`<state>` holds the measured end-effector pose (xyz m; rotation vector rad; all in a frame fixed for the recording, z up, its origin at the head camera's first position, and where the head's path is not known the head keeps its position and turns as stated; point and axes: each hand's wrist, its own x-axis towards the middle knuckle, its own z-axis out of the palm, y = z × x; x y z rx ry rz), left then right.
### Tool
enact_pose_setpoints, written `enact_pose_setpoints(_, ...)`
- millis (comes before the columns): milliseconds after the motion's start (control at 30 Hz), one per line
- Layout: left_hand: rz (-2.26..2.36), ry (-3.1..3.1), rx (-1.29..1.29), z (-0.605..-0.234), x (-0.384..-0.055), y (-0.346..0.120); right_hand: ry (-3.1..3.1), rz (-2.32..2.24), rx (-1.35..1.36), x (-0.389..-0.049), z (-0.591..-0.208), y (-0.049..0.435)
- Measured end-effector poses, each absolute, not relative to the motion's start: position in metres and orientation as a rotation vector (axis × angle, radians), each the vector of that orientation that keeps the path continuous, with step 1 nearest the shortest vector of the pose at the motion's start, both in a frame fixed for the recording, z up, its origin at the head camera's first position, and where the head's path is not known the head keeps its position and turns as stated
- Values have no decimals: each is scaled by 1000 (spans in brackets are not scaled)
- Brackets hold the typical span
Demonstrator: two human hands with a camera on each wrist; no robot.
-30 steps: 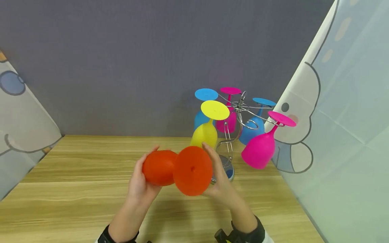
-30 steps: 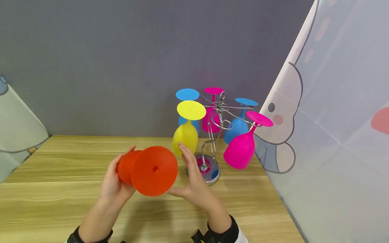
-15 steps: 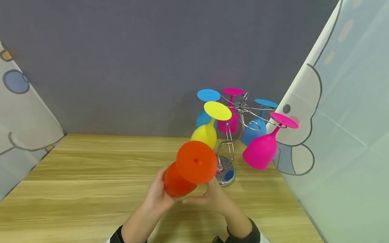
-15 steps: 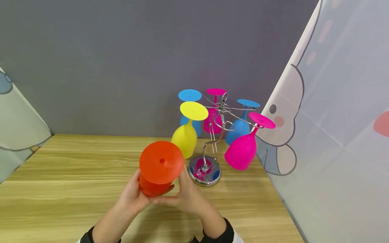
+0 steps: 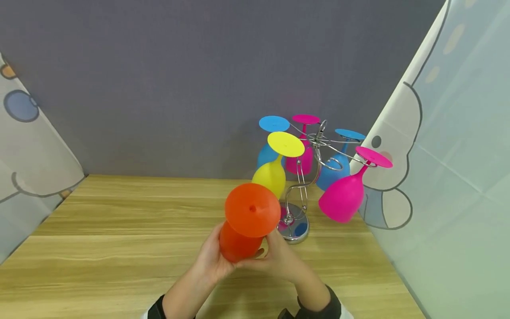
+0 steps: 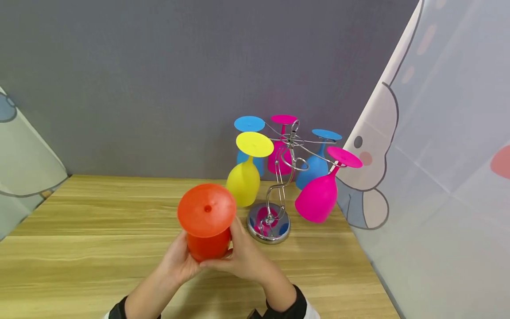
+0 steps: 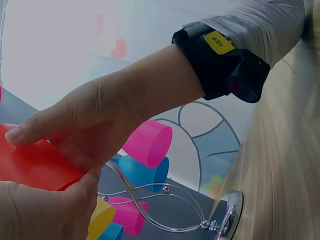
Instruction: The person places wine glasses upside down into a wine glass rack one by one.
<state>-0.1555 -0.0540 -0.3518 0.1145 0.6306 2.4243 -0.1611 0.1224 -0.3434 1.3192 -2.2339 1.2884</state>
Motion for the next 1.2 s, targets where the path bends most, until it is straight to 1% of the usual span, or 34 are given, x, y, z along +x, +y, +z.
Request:
enact_pose_setpoints(367,2417,630,145,-352,-158,-57,-2191,1330,1346,-166,-343,119)
enact_pose_setpoints(600,2393,642,331,-353,-159,-59,-2040,1334,1363,-166,-345,119)
enact_pose_setpoints(733,2393,663,363,-352,-162,-59,-1986,1328,1317,-168,-346,122)
enact_pose_setpoints(833,2427,768,331,-351,-166,-62,-1987,1343,1247,-168,-344,128)
enact_pose_setpoints(967,2474,1014,322,-349,-174,-78,-2022,1345,1124,-167,-338,141)
enact_pose_setpoints(1200,2553,1479,478,-348,-187,-128,-2075,1314,932,-170,-326,180)
